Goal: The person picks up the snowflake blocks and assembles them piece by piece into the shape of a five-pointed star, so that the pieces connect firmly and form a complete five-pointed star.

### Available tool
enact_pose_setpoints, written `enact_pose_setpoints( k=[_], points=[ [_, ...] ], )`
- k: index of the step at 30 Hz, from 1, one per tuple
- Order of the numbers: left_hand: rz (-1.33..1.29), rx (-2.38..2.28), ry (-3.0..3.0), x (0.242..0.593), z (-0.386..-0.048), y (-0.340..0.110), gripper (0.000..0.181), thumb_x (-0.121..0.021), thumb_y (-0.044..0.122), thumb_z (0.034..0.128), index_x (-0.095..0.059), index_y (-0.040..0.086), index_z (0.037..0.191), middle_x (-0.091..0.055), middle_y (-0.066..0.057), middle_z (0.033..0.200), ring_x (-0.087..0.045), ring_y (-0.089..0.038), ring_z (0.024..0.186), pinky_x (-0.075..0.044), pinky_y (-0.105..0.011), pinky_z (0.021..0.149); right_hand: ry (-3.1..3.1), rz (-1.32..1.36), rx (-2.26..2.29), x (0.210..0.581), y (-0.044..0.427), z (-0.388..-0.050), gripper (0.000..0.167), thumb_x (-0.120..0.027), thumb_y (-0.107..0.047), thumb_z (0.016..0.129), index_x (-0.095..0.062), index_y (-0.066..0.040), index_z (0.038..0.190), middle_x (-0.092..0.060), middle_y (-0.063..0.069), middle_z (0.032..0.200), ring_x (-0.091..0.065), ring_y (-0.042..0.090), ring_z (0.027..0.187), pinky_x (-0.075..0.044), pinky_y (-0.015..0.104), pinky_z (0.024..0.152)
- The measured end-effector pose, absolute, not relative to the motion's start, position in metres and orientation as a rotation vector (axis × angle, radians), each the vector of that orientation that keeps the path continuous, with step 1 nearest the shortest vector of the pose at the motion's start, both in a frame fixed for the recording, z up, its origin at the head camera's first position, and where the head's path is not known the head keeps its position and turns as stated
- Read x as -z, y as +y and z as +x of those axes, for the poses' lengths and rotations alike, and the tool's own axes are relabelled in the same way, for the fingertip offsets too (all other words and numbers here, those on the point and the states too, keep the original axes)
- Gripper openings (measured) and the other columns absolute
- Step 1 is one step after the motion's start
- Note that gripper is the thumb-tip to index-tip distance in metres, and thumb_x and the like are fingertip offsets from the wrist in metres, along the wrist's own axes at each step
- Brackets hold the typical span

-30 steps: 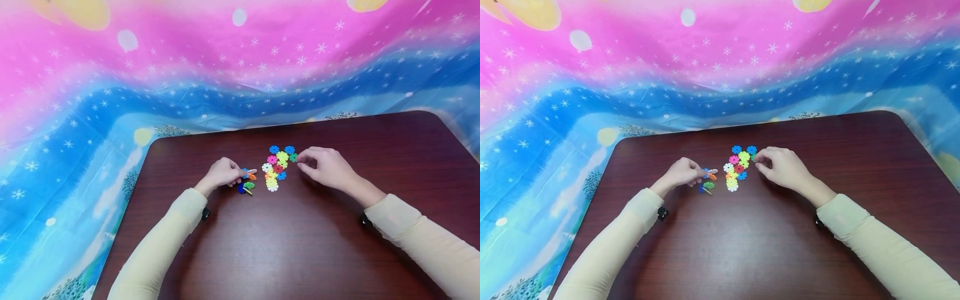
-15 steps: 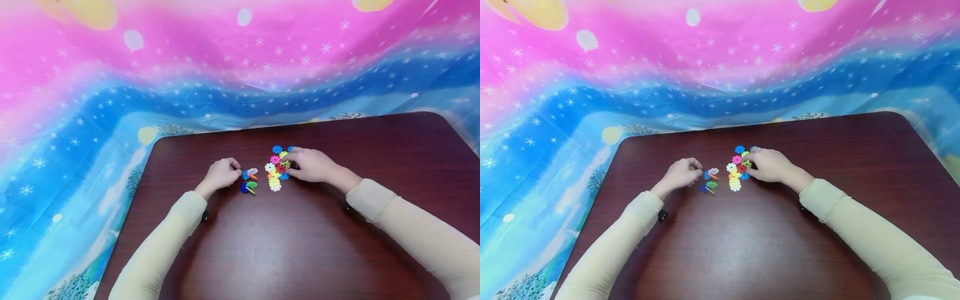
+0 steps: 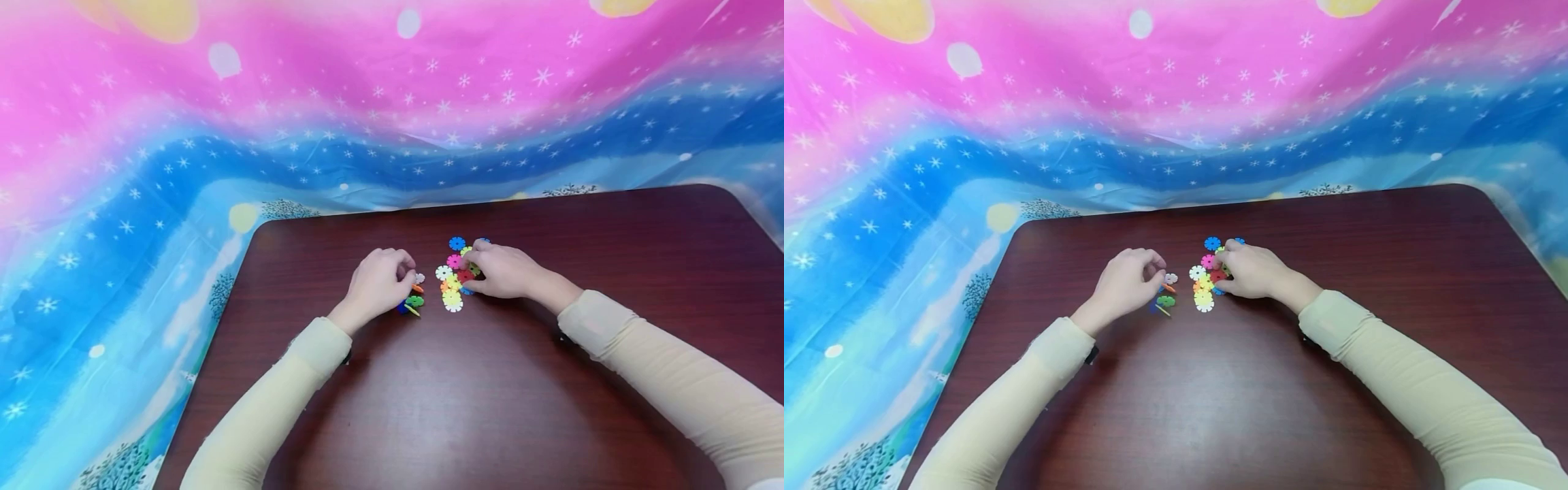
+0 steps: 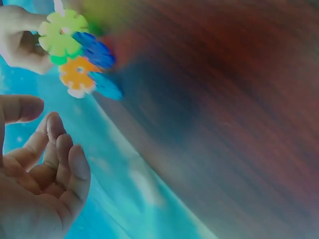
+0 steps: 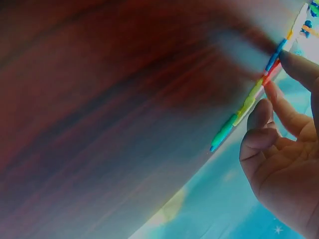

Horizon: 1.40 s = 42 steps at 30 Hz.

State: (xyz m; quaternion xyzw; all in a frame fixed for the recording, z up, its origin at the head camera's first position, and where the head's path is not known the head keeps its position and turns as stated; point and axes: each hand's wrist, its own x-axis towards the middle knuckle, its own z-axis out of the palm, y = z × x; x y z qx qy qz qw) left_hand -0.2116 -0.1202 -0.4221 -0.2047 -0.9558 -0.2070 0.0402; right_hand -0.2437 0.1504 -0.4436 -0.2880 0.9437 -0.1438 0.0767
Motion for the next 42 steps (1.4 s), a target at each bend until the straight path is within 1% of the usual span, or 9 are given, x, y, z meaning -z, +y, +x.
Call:
enact_pose_setpoints(
  k=[5, 10, 16, 23, 26, 31, 34, 38, 42],
  points=[
    [-0.891, 0.41, -2.896, 0.418, -0.208, -0.101, 0.015, -0.072, 0.031, 0.0944, -0.076, 0.019, 0.103, -0.066, 0.006, 0.093, -0.053, -0.013, 0.089, -0.05, -0.031, 0.076, 2.79, -0.828, 0.503, 0.442, 0.152, -0.244, 0.039, -0.085, -0.038, 0.087, -0.067, -0.013, 0.111, -0.058, 0.001, 0.092, -0.054, 0.016, 0.075, -0.048, 0.036, 0.065],
    [-1.043, 0.164, -2.912, 0.424, -0.206, -0.082, 0.026, -0.075, 0.041, 0.0925, -0.078, 0.019, 0.107, -0.067, 0.003, 0.1, -0.053, -0.017, 0.093, -0.047, -0.034, 0.082, 2.722, -0.849, 0.622, 0.439, 0.155, -0.244, 0.032, -0.081, -0.024, 0.092, -0.063, -0.012, 0.115, -0.063, -0.003, 0.086, -0.058, 0.014, 0.073, -0.052, 0.036, 0.068],
    [-1.029, 0.014, -2.967, 0.434, -0.205, -0.069, 0.037, -0.077, 0.054, 0.0894, -0.079, 0.021, 0.107, -0.066, 0.003, 0.1, -0.049, -0.016, 0.093, -0.042, -0.034, 0.08, 2.731, -0.869, 0.759, 0.429, 0.162, -0.24, 0.024, -0.078, -0.016, 0.095, -0.064, -0.014, 0.113, -0.067, -0.003, 0.091, -0.062, 0.013, 0.077, -0.055, 0.038, 0.073],
    [-0.986, -0.025, -2.977, 0.441, -0.206, -0.065, 0.036, -0.076, 0.054, 0.0906, -0.075, 0.019, 0.101, -0.064, 0.004, 0.096, -0.048, -0.016, 0.09, -0.039, -0.034, 0.078, 2.745, -0.837, 0.835, 0.424, 0.171, -0.232, 0.023, -0.079, -0.016, 0.094, -0.066, -0.014, 0.113, -0.067, -0.003, 0.091, -0.063, 0.015, 0.081, -0.056, 0.038, 0.076],
    [-0.986, 0.067, -2.988, 0.441, -0.207, -0.065, 0.035, -0.078, 0.051, 0.09, -0.072, 0.018, 0.102, -0.066, 0.006, 0.093, -0.049, -0.015, 0.088, -0.04, -0.033, 0.077, 2.75, -0.819, 0.868, 0.425, 0.175, -0.227, 0.023, -0.079, -0.015, 0.094, -0.067, -0.014, 0.114, -0.069, -0.003, 0.095, -0.065, 0.016, 0.086, -0.057, 0.039, 0.079],
    [-1.02, 0.359, -3.005, 0.439, -0.207, -0.068, 0.024, -0.08, 0.036, 0.0923, -0.07, 0.017, 0.102, -0.069, 0.01, 0.086, -0.056, -0.012, 0.084, -0.045, -0.03, 0.078, 2.757, -0.801, 0.927, 0.426, 0.179, -0.219, 0.025, -0.079, -0.012, 0.093, -0.068, -0.012, 0.116, -0.07, -0.001, 0.098, -0.066, 0.017, 0.09, -0.058, 0.041, 0.082],
    [-1.008, 0.573, -3.018, 0.435, -0.207, -0.071, 0.02, -0.079, 0.029, 0.0943, -0.071, 0.015, 0.106, -0.07, 0.009, 0.087, -0.058, -0.011, 0.086, -0.048, -0.029, 0.078, 2.772, -0.807, 0.959, 0.425, 0.181, -0.214, 0.025, -0.08, -0.011, 0.093, -0.069, -0.012, 0.115, -0.07, -0.002, 0.097, -0.066, 0.016, 0.089, -0.058, 0.041, 0.081],
    [-0.938, 0.874, -3.01, 0.43, -0.207, -0.072, 0.023, -0.077, 0.027, 0.0961, -0.075, 0.012, 0.113, -0.071, 0.007, 0.09, -0.06, -0.01, 0.088, -0.05, -0.027, 0.079, 2.801, -0.814, 1.0, 0.424, 0.182, -0.206, 0.021, -0.081, -0.013, 0.092, -0.07, -0.014, 0.111, -0.07, -0.004, 0.094, -0.066, 0.013, 0.086, -0.058, 0.039, 0.079],
    [-0.861, 1.199, -2.979, 0.427, -0.207, -0.072, 0.017, -0.074, 0.024, 0.0978, -0.076, 0.011, 0.11, -0.07, 0.004, 0.091, -0.062, -0.012, 0.082, -0.053, -0.026, 0.078, 2.827, -0.836, 1.048, 0.424, 0.182, -0.198, 0.019, -0.083, -0.014, 0.09, -0.073, -0.016, 0.106, -0.071, -0.006, 0.092, -0.066, 0.011, 0.083, -0.058, 0.037, 0.077]
  ],
)
